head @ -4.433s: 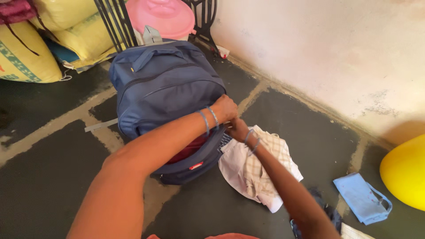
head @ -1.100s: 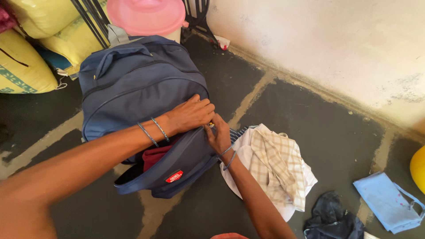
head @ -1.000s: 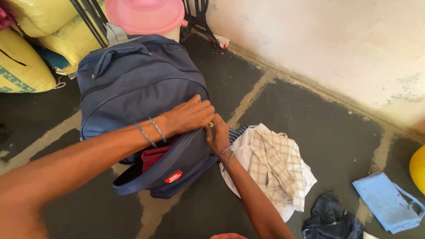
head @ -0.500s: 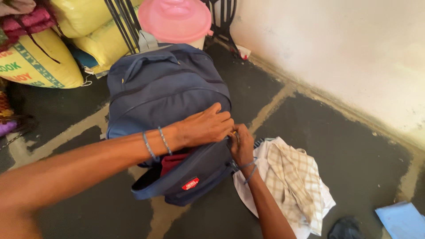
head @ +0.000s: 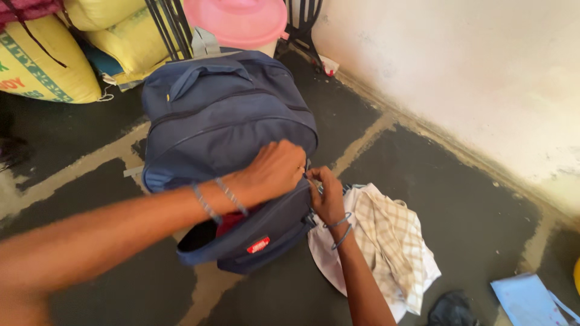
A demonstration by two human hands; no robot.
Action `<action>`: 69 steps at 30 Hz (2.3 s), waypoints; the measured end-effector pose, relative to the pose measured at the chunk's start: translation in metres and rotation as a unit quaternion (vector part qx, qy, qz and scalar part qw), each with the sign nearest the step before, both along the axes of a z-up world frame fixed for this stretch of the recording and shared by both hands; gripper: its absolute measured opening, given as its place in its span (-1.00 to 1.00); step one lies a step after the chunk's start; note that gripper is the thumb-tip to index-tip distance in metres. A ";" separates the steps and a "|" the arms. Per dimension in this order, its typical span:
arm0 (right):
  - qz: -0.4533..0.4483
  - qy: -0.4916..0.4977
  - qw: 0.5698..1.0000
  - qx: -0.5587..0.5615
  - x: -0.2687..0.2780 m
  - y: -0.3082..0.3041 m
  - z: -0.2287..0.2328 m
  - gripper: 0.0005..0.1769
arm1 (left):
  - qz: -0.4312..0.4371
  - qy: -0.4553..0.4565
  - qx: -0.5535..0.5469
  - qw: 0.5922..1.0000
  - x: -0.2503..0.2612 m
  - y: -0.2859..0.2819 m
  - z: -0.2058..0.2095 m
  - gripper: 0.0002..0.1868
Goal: The person organizes clothes by folding them on the floor and placing them into a backpack, then later removes some clothes from a shelf and continues packing them into the same bag.
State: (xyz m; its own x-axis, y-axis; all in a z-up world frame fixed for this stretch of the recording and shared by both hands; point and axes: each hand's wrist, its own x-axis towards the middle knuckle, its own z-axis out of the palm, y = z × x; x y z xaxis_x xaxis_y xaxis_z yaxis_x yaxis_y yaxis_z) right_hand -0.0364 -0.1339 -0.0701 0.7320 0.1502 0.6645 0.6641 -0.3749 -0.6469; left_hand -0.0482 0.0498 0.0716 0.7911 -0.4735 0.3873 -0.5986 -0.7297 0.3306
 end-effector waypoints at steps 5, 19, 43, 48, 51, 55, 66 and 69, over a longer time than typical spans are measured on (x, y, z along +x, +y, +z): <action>0.078 0.105 0.988 0.086 -0.009 -0.010 0.028 -0.77 | 0.031 0.068 0.016 0.997 0.023 -0.011 0.010 -0.88; 0.123 -0.067 0.986 -0.095 -0.034 -0.003 0.110 -0.68 | 0.084 -0.247 0.221 0.940 -0.174 0.068 -0.020 -0.23; 0.058 0.233 0.962 -0.129 0.032 -0.042 0.110 -0.85 | 0.092 -0.150 -0.089 0.980 -0.080 0.052 -0.023 -0.75; 0.024 0.296 0.906 -0.301 0.063 -0.047 0.117 -0.79 | 0.120 -0.118 -0.141 0.976 -0.073 0.035 -0.015 -0.60; 0.015 0.353 0.837 -0.417 0.079 -0.042 0.126 -0.83 | 0.119 -0.092 -0.163 0.975 -0.067 0.025 -0.009 -0.70; 0.045 0.348 0.790 -0.502 0.093 -0.037 0.131 -0.70 | 0.122 -0.093 -0.130 0.979 -0.056 0.014 -0.008 -0.80; 0.037 0.371 0.781 -0.500 0.071 -0.030 0.156 -0.67 | 0.050 -0.172 -0.081 0.981 -0.045 0.015 -0.019 -0.62; 0.036 0.397 0.790 -0.466 0.070 -0.027 0.160 -0.71 | 0.055 -0.195 -0.078 0.976 -0.046 0.005 -0.013 -0.65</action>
State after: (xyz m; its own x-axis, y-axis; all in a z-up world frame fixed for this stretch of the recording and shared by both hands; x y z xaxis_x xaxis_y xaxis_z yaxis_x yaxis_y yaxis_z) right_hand 0.0338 -0.1611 0.0894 0.8302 0.3637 -0.4225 0.2290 -0.9135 -0.3362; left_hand -0.0940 0.0550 0.0582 0.6119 -0.3064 0.7292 -0.6225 -0.7553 0.2049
